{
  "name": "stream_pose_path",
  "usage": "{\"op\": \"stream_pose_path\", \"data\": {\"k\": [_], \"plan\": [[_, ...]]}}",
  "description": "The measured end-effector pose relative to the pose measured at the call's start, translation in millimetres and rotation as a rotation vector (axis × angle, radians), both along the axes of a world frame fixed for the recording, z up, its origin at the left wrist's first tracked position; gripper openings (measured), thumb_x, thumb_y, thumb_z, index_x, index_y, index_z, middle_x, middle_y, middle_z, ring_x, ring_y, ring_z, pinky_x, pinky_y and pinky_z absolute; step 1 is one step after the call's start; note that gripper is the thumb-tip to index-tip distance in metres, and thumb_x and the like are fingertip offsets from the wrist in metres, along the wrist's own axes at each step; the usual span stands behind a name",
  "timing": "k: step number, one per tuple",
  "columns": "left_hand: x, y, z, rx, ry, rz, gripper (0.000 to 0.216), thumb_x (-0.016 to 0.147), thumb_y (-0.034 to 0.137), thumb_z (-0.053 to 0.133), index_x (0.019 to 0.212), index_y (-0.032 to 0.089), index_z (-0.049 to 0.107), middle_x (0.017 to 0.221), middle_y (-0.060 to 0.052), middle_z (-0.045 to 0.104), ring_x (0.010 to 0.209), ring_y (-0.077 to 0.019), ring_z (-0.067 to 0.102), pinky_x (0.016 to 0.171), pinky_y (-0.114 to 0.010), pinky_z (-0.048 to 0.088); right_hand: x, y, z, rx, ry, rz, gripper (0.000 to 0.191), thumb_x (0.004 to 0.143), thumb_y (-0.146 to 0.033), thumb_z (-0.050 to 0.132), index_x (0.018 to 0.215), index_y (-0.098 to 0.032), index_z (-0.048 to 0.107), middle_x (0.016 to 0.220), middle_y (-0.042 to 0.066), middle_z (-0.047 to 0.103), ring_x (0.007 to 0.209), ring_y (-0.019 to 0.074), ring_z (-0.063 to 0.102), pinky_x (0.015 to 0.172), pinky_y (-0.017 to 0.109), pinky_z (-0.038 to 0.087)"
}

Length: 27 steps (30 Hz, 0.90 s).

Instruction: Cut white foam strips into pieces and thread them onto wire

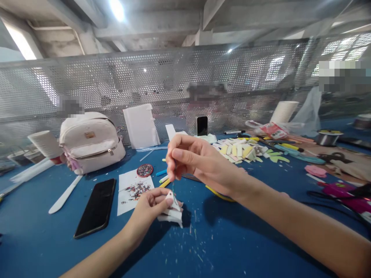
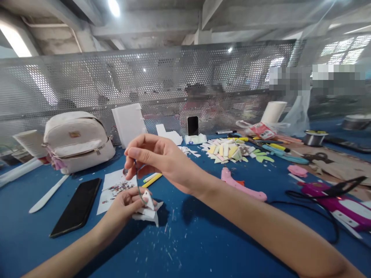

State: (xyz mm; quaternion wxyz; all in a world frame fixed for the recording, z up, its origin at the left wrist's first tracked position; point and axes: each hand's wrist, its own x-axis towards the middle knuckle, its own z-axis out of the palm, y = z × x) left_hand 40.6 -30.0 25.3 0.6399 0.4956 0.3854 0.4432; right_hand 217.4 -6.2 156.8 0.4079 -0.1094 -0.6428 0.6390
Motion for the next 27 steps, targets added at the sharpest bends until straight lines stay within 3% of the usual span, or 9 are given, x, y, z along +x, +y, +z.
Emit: {"op": "stream_pose_path", "data": {"k": [11,27], "plan": [[7,-8,1.8,-0.05,-0.058,-0.101,0.035,0.076,0.038,0.085,0.093,0.012,0.068,0.08,-0.011,0.081,0.072,-0.021,0.078,0.066,-0.024,0.06,-15,6,-20.2,-0.151,0.106,0.068,0.019,0.088,-0.033,0.076,0.085,-0.018,0.064,0.072,-0.004,0.065,0.064,0.0075,0.066,0.061,0.017,0.051],[10,-10,-6.4,-0.078,-0.144,-0.156,0.038,0.073,0.036,0.088,0.091,0.01,0.067,0.082,-0.013,0.08,0.073,-0.0225,0.078,0.071,-0.029,0.061,-23,13,-37.9,-0.215,0.08,0.093,0.021,0.088,-0.033,0.075,0.085,-0.017,0.063,0.073,-0.004,0.065,0.063,0.0077,0.065,0.06,0.018,0.052]]}}
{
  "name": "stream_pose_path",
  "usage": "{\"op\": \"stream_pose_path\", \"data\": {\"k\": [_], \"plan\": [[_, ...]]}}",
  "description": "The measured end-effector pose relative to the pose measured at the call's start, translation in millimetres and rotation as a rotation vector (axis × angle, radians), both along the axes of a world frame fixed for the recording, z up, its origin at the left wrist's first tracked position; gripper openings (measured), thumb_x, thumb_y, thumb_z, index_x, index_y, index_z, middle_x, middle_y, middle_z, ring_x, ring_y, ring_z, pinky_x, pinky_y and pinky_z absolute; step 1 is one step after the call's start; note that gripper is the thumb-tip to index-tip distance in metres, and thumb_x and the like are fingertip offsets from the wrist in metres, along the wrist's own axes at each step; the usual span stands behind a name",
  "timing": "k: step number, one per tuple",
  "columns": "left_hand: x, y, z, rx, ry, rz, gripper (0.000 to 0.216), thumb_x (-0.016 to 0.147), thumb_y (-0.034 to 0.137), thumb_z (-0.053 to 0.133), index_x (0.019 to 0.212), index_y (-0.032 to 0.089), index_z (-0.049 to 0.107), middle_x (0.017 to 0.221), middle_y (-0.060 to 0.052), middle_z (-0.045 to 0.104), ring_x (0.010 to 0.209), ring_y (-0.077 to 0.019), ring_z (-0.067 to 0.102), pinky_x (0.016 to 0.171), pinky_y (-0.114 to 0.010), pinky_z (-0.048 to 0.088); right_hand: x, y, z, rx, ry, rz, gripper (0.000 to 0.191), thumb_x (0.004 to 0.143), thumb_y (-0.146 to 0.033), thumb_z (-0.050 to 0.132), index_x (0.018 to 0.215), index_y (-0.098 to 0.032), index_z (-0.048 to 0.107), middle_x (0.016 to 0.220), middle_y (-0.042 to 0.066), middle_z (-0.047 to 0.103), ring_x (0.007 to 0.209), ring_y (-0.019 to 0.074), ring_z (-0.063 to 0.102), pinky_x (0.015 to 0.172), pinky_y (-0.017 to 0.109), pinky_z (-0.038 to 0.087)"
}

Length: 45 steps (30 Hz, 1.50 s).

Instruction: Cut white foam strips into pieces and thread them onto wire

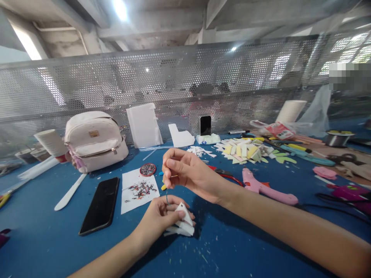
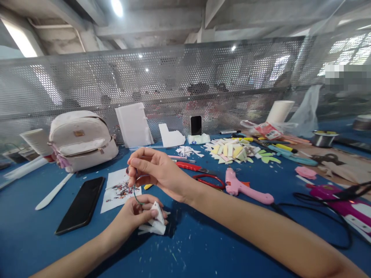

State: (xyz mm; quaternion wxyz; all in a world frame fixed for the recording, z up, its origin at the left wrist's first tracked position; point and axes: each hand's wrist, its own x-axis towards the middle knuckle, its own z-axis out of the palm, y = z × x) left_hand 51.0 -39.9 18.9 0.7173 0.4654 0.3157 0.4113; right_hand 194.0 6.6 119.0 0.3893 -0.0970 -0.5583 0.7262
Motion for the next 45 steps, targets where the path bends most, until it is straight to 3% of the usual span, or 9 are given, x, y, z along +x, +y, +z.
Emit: {"op": "stream_pose_path", "data": {"k": [10,45], "plan": [[-2.6,1.2,-7.1,0.033,-0.052,-0.033,0.029,0.078,0.031,0.084,0.091,0.011,0.069,0.081,-0.011,0.08,0.073,-0.0215,0.078,0.071,-0.028,0.06,0.9,7.0,-2.5,-0.019,0.011,0.0,0.02,0.087,-0.033,0.077,0.086,-0.017,0.064,0.072,-0.004,0.064,0.062,0.0078,0.064,0.058,0.018,0.051],[1.2,-0.6,-1.2,0.021,-0.041,-0.044,0.031,0.075,0.033,0.086,0.09,0.011,0.069,0.08,-0.011,0.079,0.071,-0.0209,0.077,0.073,-0.029,0.06,0.0,9.9,-6.7,-0.071,0.031,0.037,0.023,0.085,-0.036,0.079,0.087,-0.018,0.064,0.073,-0.004,0.063,0.06,0.0067,0.061,0.057,0.017,0.051]]}}
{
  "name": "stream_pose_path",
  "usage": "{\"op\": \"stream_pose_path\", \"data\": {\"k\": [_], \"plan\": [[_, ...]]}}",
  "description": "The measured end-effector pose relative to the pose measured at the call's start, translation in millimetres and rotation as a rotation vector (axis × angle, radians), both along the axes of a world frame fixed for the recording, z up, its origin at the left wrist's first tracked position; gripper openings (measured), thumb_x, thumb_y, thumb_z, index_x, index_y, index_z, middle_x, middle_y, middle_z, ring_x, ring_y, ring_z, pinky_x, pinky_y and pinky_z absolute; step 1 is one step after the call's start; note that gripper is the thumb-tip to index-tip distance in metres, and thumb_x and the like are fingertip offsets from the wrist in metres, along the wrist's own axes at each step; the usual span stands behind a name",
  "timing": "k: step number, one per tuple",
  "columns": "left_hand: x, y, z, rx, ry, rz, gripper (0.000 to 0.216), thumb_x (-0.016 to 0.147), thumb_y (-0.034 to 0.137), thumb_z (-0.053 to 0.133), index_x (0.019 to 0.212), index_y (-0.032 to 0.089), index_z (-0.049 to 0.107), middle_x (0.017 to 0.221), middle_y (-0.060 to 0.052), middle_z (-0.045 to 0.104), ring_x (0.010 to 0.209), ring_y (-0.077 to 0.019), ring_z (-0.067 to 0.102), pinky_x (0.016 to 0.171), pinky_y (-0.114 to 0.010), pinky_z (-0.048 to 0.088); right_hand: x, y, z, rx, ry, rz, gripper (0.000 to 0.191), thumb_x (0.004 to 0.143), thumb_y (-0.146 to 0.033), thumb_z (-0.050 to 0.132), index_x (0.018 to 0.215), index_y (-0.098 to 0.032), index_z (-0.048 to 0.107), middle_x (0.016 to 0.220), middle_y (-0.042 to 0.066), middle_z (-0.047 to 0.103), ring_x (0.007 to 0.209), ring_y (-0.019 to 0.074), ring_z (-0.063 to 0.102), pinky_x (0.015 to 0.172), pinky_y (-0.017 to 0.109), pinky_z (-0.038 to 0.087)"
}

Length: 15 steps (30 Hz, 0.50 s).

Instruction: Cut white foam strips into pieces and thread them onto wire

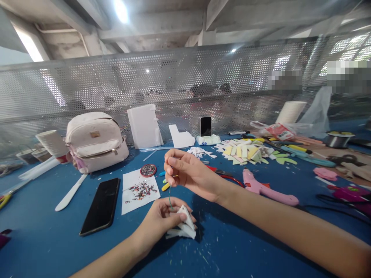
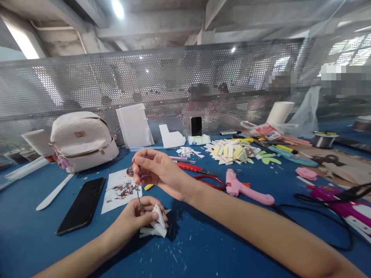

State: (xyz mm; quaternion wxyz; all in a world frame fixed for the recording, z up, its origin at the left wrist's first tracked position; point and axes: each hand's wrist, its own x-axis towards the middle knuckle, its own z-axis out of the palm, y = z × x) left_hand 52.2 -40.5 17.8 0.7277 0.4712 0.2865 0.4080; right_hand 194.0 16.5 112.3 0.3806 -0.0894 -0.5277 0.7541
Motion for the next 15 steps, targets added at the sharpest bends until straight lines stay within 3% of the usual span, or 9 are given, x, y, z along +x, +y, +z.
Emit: {"op": "stream_pose_path", "data": {"k": [15], "plan": [[-4.9,1.1,-3.8,0.009,0.027,0.014,0.029,0.077,0.031,0.085,0.095,0.01,0.074,0.082,-0.011,0.08,0.072,-0.0173,0.077,0.07,-0.022,0.059,5.8,3.9,5.7,0.068,-0.102,-0.018,0.022,0.087,-0.034,0.077,0.084,-0.016,0.064,0.072,-0.004,0.064,0.055,0.0056,0.059,0.055,0.016,0.048]]}}
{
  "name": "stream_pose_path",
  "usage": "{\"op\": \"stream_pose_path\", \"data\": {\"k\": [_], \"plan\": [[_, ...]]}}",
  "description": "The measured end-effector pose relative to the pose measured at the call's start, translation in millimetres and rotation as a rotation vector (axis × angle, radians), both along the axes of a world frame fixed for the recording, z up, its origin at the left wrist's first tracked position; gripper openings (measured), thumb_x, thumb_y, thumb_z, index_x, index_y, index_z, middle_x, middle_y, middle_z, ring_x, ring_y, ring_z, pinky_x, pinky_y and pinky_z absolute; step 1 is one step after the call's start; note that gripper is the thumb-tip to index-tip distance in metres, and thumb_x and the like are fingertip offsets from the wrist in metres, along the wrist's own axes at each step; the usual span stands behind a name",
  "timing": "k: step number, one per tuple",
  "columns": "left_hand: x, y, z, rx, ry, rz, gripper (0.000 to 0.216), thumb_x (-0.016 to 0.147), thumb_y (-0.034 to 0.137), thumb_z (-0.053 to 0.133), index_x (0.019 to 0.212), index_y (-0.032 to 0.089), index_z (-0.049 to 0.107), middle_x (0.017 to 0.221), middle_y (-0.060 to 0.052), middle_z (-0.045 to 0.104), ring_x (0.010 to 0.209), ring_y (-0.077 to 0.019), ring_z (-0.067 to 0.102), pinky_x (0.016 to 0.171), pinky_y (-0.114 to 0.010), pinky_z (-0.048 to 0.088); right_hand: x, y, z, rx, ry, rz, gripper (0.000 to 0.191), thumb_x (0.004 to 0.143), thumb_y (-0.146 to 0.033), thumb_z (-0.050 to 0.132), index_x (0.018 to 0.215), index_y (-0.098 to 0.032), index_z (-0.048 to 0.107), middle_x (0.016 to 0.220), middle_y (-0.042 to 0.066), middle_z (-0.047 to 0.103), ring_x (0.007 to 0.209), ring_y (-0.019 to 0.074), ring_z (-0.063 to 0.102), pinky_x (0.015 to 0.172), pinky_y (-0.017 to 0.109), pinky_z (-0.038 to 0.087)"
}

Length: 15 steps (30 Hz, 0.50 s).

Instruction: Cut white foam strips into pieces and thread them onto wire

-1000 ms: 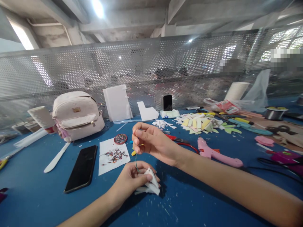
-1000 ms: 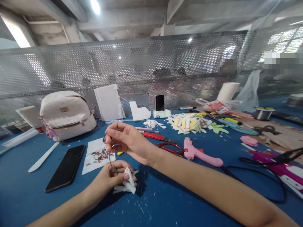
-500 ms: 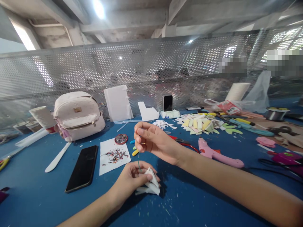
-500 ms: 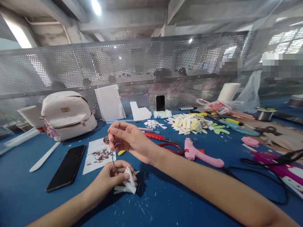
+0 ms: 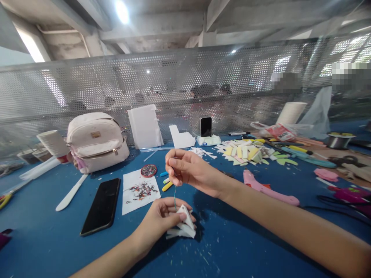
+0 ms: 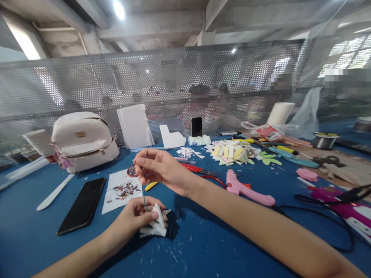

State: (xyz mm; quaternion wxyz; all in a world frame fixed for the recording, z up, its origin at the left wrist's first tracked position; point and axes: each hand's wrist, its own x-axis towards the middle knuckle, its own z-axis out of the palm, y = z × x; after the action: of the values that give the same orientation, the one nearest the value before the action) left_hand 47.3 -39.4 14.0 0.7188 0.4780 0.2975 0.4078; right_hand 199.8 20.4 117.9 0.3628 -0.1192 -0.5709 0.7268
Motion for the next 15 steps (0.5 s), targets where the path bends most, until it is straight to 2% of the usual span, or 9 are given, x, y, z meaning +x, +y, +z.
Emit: {"op": "stream_pose_path", "data": {"k": [3,8,15], "plan": [[-1,0,2.5,-0.006,0.019,0.002,0.033,0.076,0.03,0.086,0.1,0.01,0.074,0.083,-0.011,0.08,0.073,-0.0184,0.077,0.07,-0.023,0.059,2,1,2.7,0.043,-0.029,-0.013,0.023,0.086,-0.035,0.077,0.084,-0.016,0.063,0.073,-0.003,0.064,0.055,0.0055,0.059,0.054,0.016,0.047],[-1,2,3.8,-0.013,0.053,0.013,0.055,0.073,0.033,0.087,0.119,0.012,0.066,0.083,-0.012,0.08,0.07,-0.0212,0.077,0.067,-0.026,0.059,5,6,3.7,0.1,-0.063,-0.03,0.022,0.088,-0.036,0.075,0.085,-0.017,0.063,0.073,-0.003,0.064,0.056,0.0058,0.059,0.055,0.016,0.047],[-3,2,4.0,0.016,0.104,0.01,0.048,0.077,0.036,0.084,0.114,0.012,0.069,0.084,-0.012,0.08,0.069,-0.0198,0.077,0.064,-0.023,0.057,11,8,8.7,0.121,-0.117,-0.052,0.023,0.088,-0.036,0.075,0.086,-0.017,0.064,0.074,-0.003,0.065,0.057,0.0053,0.058,0.056,0.016,0.047]]}}
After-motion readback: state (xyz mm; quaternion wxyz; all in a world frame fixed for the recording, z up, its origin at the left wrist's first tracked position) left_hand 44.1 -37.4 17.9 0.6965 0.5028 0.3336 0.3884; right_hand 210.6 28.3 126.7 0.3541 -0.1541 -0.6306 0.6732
